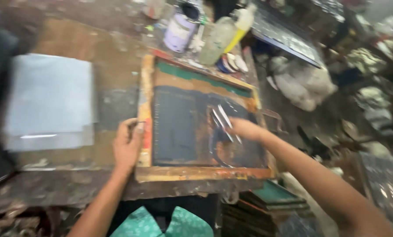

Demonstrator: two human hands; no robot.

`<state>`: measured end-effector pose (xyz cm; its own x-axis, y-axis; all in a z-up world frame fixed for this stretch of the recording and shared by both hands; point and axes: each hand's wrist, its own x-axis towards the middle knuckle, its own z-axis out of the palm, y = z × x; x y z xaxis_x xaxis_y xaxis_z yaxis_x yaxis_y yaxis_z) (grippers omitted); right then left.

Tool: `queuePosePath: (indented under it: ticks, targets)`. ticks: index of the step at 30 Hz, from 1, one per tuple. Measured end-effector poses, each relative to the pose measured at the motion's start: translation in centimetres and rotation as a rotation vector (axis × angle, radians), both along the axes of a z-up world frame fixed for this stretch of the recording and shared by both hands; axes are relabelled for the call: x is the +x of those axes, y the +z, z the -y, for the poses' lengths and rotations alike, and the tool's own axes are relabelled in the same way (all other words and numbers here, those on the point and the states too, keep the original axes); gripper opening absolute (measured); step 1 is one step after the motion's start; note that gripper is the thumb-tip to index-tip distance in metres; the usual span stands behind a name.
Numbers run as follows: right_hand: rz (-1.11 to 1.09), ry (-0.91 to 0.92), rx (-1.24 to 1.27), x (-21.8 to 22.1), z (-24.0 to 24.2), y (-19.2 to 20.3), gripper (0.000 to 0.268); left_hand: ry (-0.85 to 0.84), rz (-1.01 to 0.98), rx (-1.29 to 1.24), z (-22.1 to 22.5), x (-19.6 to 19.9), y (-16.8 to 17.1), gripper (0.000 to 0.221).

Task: Printing designs onto plastic sheets using a manual screen printing frame and squeegee.

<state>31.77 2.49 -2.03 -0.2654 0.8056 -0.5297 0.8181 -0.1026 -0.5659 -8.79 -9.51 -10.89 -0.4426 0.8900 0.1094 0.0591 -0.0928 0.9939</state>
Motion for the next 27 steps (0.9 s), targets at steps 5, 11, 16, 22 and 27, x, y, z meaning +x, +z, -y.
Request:
queuePosePath:
  ticks: [5,11,16,22,27]
  targets:
    - [-0.006,-0.220,-0.180,-4.1,7.3,1.9,0.034,-0.080,0.107,0.006,0.0,0.1,0.1,0.031]
    - [-0.022,0.792,0.925,2.7,-6.1,-5.5,0.074,-0.060,-0.017,0.055,-0.1,0.5,-1.2,0.028]
    - [0.228,0.136,-0.075,-7.1,4.5,4.6,0.047,-0.052,0.083,-0.018,0.3,-0.1,0.7,0.029]
    - [-0.040,-0.105,0.048,-4.3,0.3,0.5,0.052,-0.084,0.134,-0.015,0.1,0.5,1.3,0.030]
    - [0.081,0.290,0.271,-6.1,-3.8,3.6,0.042,-0.084,0.129,-0.011,0.2,0.3,0.6,0.031]
